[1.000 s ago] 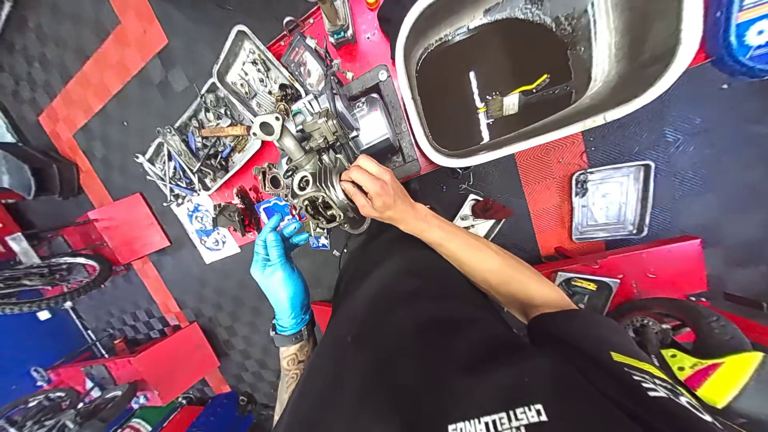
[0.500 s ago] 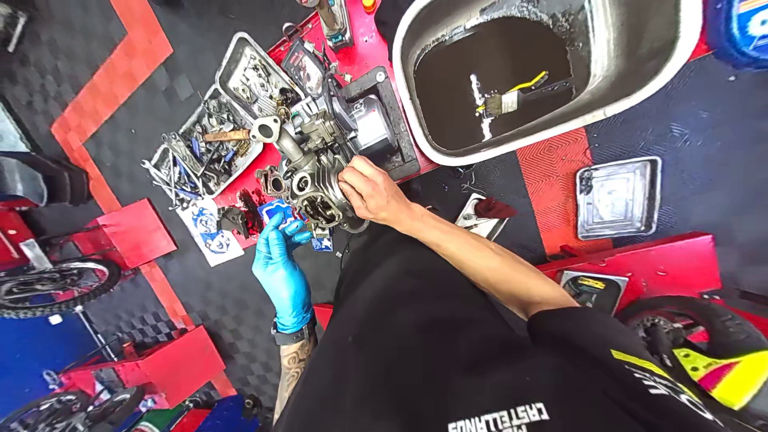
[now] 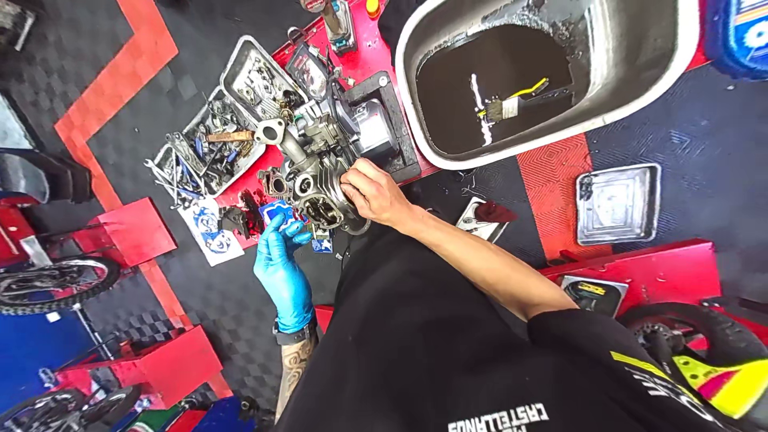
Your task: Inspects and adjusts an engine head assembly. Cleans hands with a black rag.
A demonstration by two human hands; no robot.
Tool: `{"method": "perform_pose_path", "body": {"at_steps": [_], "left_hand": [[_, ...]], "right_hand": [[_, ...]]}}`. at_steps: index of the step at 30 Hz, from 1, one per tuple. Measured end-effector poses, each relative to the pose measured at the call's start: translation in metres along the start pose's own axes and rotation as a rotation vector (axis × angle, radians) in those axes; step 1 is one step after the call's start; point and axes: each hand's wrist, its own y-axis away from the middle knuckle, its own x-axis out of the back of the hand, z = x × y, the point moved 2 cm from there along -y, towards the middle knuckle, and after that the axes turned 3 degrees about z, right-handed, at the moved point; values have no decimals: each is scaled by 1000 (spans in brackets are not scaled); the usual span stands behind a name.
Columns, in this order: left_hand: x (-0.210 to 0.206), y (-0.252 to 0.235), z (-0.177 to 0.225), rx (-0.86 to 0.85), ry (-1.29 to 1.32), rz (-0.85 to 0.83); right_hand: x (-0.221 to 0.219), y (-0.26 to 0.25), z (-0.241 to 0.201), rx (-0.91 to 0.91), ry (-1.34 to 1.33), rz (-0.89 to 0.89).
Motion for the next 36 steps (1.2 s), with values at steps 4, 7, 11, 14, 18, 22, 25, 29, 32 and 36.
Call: {"method": "perform_pose_path", "body": {"at_steps": [4, 7, 11, 14, 18, 22, 25, 29, 32, 36], "left_hand": [[4, -1, -5, 2, -6, 16], [10, -4, -12, 7, -21, 38], [18, -5, -19, 26, -44, 57], [19, -5, -20, 24, -45, 68], [18, -6, -20, 18, -29, 58], [16, -7, -19, 28, -22, 68], [20, -6, -25, 35, -16, 51], [17, -7, -26, 42, -3, 36], [16, -6, -26, 47, 2, 29], [19, -9, -30, 35, 9, 28]], "right_hand": [[2, 4, 2, -22, -68, -5], [3, 5, 5, -25, -116, -25], [-1, 5, 2, 0, -52, 8], [-3, 2, -1, 3, 18, 32], [0, 0, -2, -25, 3, 13], [3, 6, 3, -65, -109, -7], [1, 5, 1, -67, -85, -9], [1, -1, -3, -45, 17, -29], [1, 1, -4, -56, 7, -11], [1, 4, -1, -95, -93, -21]]}}
